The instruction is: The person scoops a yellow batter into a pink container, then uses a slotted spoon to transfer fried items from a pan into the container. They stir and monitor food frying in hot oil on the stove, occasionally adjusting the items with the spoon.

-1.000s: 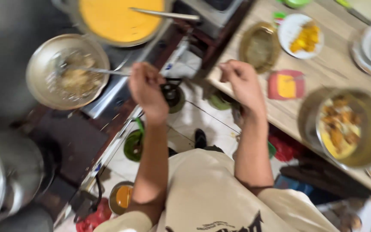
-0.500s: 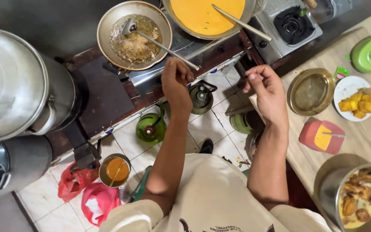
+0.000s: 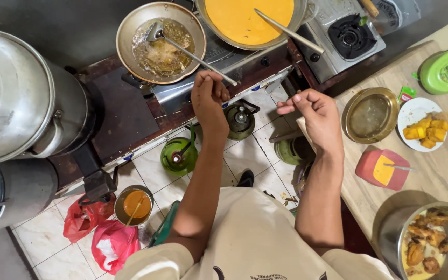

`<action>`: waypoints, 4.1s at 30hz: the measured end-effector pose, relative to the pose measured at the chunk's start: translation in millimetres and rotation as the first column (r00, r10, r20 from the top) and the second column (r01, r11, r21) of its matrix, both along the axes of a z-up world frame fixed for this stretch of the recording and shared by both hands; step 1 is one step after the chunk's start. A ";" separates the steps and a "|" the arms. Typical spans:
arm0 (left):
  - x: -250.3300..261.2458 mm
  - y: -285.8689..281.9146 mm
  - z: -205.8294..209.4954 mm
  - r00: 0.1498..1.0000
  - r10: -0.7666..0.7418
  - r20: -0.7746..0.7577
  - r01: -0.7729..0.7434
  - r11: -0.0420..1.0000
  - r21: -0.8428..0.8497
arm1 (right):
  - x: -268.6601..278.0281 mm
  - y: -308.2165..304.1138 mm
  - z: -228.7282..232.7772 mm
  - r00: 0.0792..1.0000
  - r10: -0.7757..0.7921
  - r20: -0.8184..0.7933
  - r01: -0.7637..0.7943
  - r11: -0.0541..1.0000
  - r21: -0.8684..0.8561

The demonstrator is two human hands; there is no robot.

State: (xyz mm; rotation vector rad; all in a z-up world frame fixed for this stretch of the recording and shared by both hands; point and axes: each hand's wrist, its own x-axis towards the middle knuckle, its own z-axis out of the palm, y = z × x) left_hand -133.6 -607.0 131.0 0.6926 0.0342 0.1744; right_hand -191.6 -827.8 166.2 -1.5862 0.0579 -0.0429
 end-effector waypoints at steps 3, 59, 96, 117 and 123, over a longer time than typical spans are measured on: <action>-0.2 -5.3 -2.7 1.000 -0.016 -0.002 0.016 0.999 0.030 | -5.7 -6.4 -6.0 0.999 -0.020 -0.027 0.022 0.999 0.043; -17.9 -11.8 -0.9 0.994 -0.035 0.100 0.019 0.988 0.154 | -35.6 -7.9 3.8 0.996 -0.058 0.063 0.063 0.995 -0.074; -15.1 -5.9 -0.8 0.994 -0.021 0.108 0.002 0.986 0.167 | -30.0 -5.4 -0.3 0.996 -0.047 0.080 0.051 0.997 -0.053; -13.8 -12.9 -5.8 0.995 -0.036 0.097 0.021 0.989 0.147 | -31.2 -11.1 1.2 0.995 -0.051 0.081 0.056 0.996 -0.067; -13.3 -12.0 -4.7 0.996 -0.040 0.085 0.027 0.989 0.145 | -31.1 -10.2 1.3 0.995 -0.058 0.082 0.064 0.995 -0.076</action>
